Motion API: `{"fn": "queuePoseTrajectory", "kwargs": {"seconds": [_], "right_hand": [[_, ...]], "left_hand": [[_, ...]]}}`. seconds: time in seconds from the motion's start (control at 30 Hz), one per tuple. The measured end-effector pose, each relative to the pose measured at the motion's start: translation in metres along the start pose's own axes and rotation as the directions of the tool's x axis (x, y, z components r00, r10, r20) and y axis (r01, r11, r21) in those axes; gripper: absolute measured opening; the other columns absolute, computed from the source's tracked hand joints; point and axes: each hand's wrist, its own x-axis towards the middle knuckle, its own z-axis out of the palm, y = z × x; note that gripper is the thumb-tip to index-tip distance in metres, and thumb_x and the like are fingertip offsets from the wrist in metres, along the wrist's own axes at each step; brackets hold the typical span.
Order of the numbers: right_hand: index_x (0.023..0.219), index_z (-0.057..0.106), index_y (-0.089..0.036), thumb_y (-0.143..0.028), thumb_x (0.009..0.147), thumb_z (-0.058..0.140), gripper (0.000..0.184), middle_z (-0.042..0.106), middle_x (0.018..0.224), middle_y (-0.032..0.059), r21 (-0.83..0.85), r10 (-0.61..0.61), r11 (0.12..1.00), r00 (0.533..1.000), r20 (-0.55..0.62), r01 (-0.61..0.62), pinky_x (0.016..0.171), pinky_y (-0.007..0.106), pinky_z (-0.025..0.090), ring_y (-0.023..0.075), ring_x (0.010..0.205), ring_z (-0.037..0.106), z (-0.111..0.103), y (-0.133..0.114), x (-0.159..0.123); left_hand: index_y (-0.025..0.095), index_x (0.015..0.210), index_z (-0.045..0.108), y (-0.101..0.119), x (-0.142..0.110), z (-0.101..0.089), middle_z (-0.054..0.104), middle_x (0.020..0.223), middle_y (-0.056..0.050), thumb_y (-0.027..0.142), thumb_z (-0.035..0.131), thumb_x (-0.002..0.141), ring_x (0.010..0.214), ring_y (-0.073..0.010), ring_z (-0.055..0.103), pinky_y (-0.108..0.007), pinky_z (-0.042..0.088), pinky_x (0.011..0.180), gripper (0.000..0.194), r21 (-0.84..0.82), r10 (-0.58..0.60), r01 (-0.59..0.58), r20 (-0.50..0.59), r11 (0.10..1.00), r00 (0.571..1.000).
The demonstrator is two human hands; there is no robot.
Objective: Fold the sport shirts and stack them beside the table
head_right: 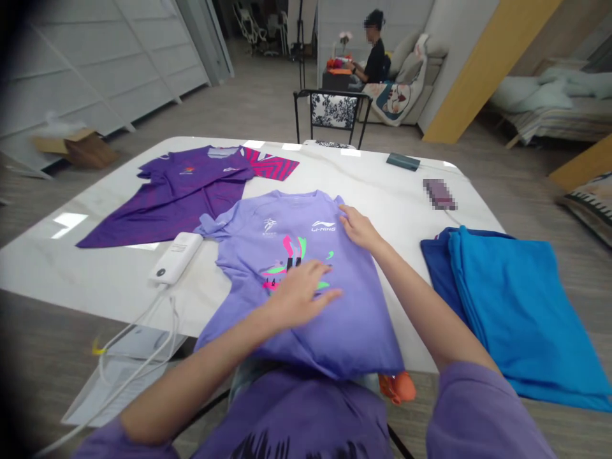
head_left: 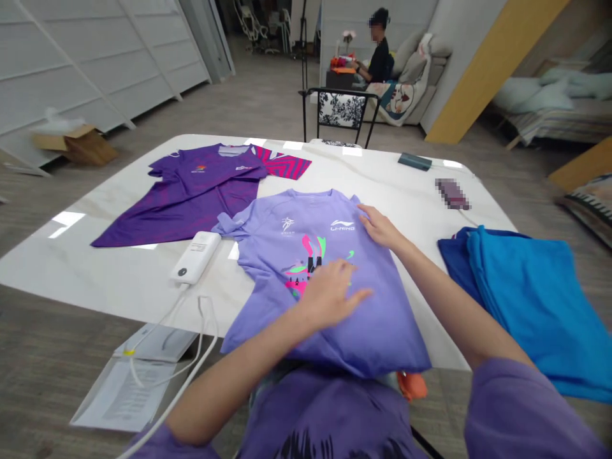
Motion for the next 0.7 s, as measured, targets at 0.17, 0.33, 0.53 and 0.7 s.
{"fn": "queuePoseTrajectory", "kwargs": {"seconds": [0.17, 0.33, 0.53, 0.7], "right_hand": [[0.176, 0.048, -0.02, -0.06, 0.121, 0.027, 0.071, 0.051, 0.181, 0.0144, -0.173, 0.094, 0.982, 0.992, 0.08, -0.079, 0.145, 0.065, 0.026, 0.0354, 0.168, 0.049, 0.004, 0.035, 0.018], [0.168, 0.057, -0.013, -0.06, 0.118, 0.028, 0.075, 0.06, 0.171, 0.0245, -0.369, 0.326, 0.87, 0.943, -0.067, -0.326, 0.135, 0.068, 0.036, 0.0433, 0.157, 0.06, -0.021, 0.081, -0.013], [0.169, 0.054, 0.0, -0.058, 0.114, 0.033, 0.083, 0.054, 0.172, 0.0345, -0.423, 0.465, 0.761, 0.869, -0.172, -0.491, 0.138, 0.074, 0.029, 0.0513, 0.163, 0.048, -0.044, 0.101, -0.018], [0.184, 0.038, -0.023, -0.08, 0.114, 0.026, 0.091, 0.026, 0.194, 0.0122, -0.319, 0.335, 0.897, 0.941, 0.042, -0.305, 0.144, 0.073, 0.022, 0.0449, 0.177, 0.027, -0.019, 0.096, 0.018]], "left_hand": [[0.016, 0.179, 0.043, -0.139, 0.057, -0.062, 0.039, 0.187, -0.021, 0.068, 0.038, 0.116, 0.174, -0.0376, 0.038, -0.055, 0.036, 0.142, 0.082, 0.277, -0.428, 0.503, -0.289, 0.819, 0.856], [0.02, 0.183, 0.038, -0.215, 0.094, -0.073, 0.03, 0.193, -0.016, 0.071, 0.022, 0.114, 0.18, -0.0385, 0.025, -0.063, 0.026, 0.144, 0.087, 0.291, -0.55, 0.597, -0.232, 0.748, 0.802], [0.023, 0.187, 0.028, -0.221, 0.141, -0.061, 0.02, 0.197, -0.012, 0.079, 0.025, 0.109, 0.184, -0.0364, 0.013, -0.069, 0.014, 0.146, 0.096, 0.332, -0.436, 0.451, -0.121, 0.829, 0.892], [0.019, 0.189, 0.022, -0.222, 0.177, -0.059, 0.014, 0.197, -0.013, 0.083, 0.026, 0.107, 0.184, -0.0381, 0.009, -0.07, 0.01, 0.146, 0.104, 0.332, -0.419, 0.431, -0.111, 0.839, 0.901]]}}
